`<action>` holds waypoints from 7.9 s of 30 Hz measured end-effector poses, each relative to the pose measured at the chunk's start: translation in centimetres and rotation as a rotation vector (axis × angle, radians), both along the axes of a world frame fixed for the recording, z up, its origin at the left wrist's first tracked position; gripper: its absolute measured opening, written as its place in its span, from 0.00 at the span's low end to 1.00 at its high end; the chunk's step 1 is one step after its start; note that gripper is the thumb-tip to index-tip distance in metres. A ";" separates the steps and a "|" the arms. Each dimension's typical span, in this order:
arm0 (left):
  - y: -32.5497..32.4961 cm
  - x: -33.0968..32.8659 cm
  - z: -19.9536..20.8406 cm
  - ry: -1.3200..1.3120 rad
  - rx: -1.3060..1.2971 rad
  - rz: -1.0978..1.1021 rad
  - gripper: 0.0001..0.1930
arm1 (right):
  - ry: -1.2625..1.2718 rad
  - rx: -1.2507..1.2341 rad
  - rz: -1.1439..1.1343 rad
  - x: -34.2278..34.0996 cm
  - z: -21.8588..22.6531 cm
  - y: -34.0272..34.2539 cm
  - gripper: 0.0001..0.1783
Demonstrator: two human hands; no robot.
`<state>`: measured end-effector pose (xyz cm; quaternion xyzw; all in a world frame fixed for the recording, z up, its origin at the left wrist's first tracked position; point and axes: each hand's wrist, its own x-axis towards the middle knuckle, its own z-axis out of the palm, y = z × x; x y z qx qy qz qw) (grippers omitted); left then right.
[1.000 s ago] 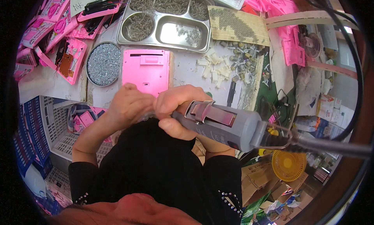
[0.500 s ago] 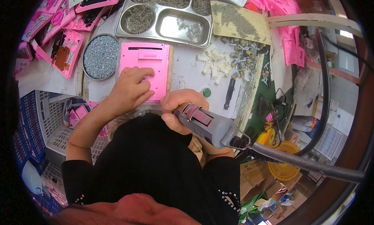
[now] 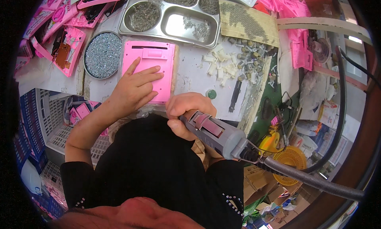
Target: Assembling a pink plastic toy component by installing a circuit board, soldering wires, and fastening screws.
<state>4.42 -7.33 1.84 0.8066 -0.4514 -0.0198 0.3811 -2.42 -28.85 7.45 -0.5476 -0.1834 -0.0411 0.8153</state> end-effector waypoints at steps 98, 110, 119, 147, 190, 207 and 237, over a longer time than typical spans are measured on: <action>0.3 -0.7 -1.6 0.218 -0.237 0.068 0.14 | -0.109 -0.408 0.201 14.9 0.5 7.9 0.10; 4.7 1.2 1.1 0.139 -0.351 0.532 0.07 | -0.052 0.029 0.251 11.6 4.7 7.8 0.14; 6.2 3.6 1.4 0.010 -0.117 0.615 0.10 | -0.120 -0.025 0.192 13.8 3.3 8.3 0.12; 6.2 3.6 0.2 -0.096 -0.293 0.563 0.11 | 0.013 0.035 0.254 12.9 3.9 9.2 0.15; 7.8 -3.4 -0.5 -0.167 -0.191 0.419 0.14 | -0.037 -0.093 0.317 6.2 2.8 10.5 0.09; 6.2 1.7 -0.8 -0.171 -0.252 0.329 0.16 | -0.315 -0.389 0.241 4.8 -1.1 11.5 0.11; 1.6 2.1 0.7 -0.229 0.201 0.131 0.20 | -0.059 -0.145 -0.200 4.8 0.6 -1.4 0.11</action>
